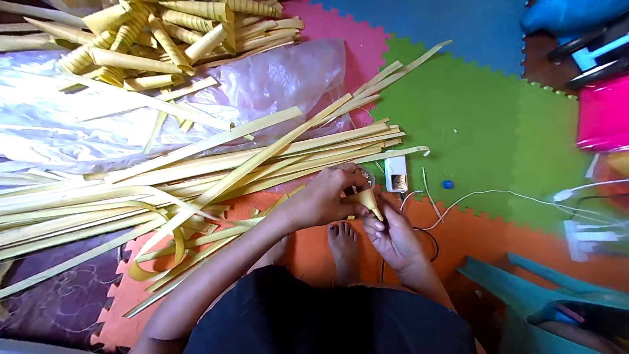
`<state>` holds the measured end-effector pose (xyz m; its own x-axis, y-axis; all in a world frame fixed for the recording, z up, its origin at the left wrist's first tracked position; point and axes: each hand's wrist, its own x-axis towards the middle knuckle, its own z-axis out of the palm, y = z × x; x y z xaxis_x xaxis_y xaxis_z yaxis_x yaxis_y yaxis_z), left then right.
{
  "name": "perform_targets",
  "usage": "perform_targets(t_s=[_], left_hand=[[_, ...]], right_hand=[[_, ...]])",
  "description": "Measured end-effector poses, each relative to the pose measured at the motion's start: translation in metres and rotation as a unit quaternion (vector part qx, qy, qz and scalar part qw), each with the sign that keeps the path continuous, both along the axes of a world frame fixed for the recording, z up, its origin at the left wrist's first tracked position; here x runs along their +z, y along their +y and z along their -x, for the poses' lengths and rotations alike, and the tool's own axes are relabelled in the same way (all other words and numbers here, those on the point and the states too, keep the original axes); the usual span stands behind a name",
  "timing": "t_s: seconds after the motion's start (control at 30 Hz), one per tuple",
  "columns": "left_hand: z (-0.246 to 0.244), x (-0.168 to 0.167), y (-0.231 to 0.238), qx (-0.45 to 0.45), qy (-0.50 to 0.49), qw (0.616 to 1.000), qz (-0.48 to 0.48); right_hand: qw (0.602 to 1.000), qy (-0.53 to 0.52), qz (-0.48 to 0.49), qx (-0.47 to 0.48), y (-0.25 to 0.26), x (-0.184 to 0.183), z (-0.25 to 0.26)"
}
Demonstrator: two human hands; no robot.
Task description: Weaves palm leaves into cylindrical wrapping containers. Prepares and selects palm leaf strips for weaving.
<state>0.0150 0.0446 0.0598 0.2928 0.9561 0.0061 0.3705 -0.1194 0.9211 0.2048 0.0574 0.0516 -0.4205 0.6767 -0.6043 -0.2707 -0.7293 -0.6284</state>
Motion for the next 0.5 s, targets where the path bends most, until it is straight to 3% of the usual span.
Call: perform_targets(t_s=[0.07, 0.17, 0.23, 0.37, 0.4, 0.5], left_hand=[[-0.003, 0.001, -0.002, 0.017, 0.013, 1.000, -0.006], [-0.005, 0.000, -0.003, 0.060, 0.039, 0.997, -0.029], [-0.002, 0.000, -0.001, 0.059, 0.026, 0.998, -0.024], [0.003, 0.002, -0.001, 0.019, -0.037, 0.999, 0.011], [0.003, 0.003, -0.002, 0.024, -0.041, 0.999, 0.020], [0.001, 0.010, -0.002, 0.053, -0.041, 0.997, 0.047]], right_hand=[[0.999, 0.031, 0.017, 0.023, -0.001, -0.003, -0.002], [0.992, -0.003, -0.098, 0.075, -0.003, -0.007, -0.004], [0.992, -0.018, -0.114, 0.057, -0.003, -0.005, -0.001], [0.994, 0.084, 0.069, 0.023, 0.001, -0.002, -0.004], [0.991, 0.103, 0.078, 0.039, 0.001, -0.004, -0.006], [0.988, 0.032, -0.115, 0.098, -0.003, -0.010, -0.008]])
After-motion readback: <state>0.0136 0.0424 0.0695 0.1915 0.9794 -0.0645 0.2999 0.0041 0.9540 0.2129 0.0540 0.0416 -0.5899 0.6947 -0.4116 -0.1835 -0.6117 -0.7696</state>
